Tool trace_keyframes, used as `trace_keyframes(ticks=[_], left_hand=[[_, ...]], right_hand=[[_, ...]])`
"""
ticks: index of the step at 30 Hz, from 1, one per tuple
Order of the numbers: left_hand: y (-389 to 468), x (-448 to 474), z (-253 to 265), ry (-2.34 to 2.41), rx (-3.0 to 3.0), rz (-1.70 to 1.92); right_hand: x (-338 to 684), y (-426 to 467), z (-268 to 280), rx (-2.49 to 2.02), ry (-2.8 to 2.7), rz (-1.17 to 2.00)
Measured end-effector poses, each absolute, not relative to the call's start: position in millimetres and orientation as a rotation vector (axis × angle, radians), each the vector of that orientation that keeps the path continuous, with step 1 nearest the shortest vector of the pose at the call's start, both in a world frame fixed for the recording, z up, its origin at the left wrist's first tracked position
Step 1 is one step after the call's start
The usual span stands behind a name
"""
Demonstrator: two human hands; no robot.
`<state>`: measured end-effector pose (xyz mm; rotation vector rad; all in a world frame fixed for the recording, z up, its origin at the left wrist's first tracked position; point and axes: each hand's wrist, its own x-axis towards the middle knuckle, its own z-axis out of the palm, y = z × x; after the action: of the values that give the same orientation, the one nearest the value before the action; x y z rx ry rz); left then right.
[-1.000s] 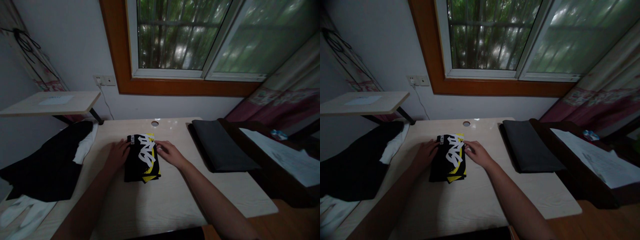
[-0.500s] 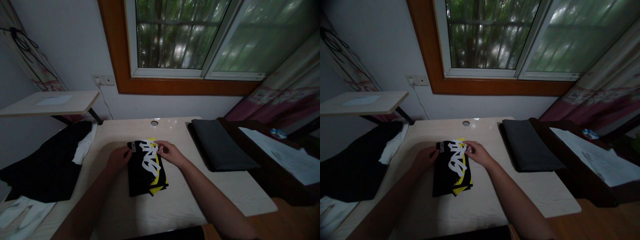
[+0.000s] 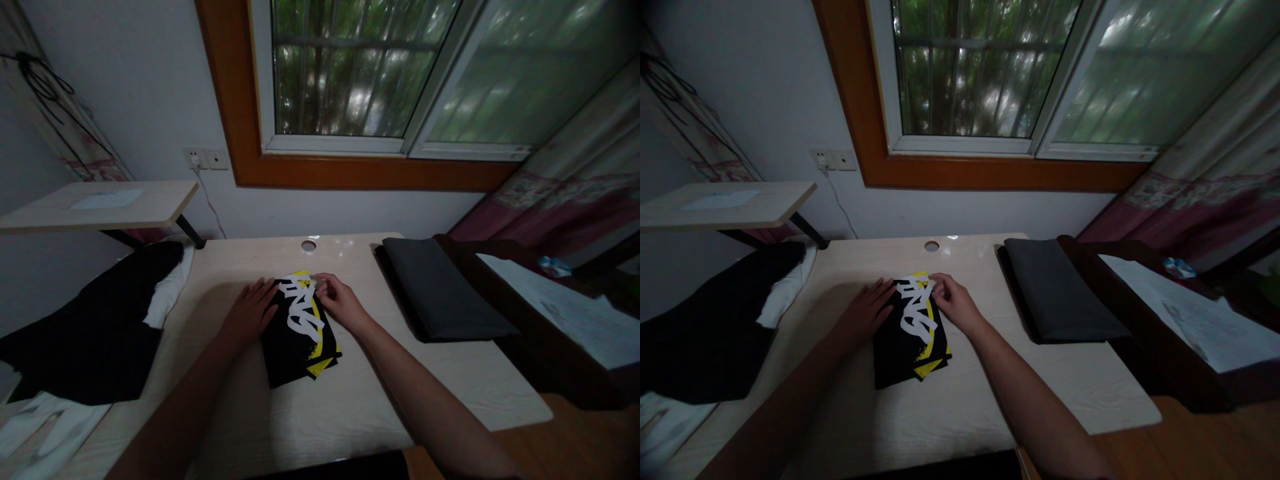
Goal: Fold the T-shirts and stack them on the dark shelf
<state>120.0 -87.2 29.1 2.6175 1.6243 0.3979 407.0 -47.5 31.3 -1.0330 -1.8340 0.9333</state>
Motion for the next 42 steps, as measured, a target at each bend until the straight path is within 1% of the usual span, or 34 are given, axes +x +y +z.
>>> trace_keyframes(ticks=[9, 16, 19, 22, 25, 27, 33, 42], left_hand=[[-87, 117, 27, 1.827, 2.494, 0.355], [-84, 114, 25, 1.813, 2.526, 0.43], [-86, 118, 32, 1.706, 2.617, 0.502], [-92, 127, 41, 1.454, 2.732, 0.532], [-99, 137, 47, 1.192, 2.792, 0.472], [-101, 142, 48, 1.132, 2.795, 0.415], [-95, 144, 40, 1.343, 2.763, 0.404], [-73, 123, 21, 1.862, 2.509, 0.38]], right_hand=[[402, -47, 31, -1.116, -1.848, 0.848], [401, -46, 32, -1.206, -1.793, 0.826], [401, -45, 32, -1.241, -1.757, 0.825], [401, -46, 34, -1.256, -1.739, 0.844], [402, -47, 36, -1.261, -1.75, 0.854], [402, -48, 37, -1.256, -1.755, 0.852], [404, -48, 36, -1.243, -1.807, 0.804], [405, -46, 29, -1.201, -1.869, 0.778]])
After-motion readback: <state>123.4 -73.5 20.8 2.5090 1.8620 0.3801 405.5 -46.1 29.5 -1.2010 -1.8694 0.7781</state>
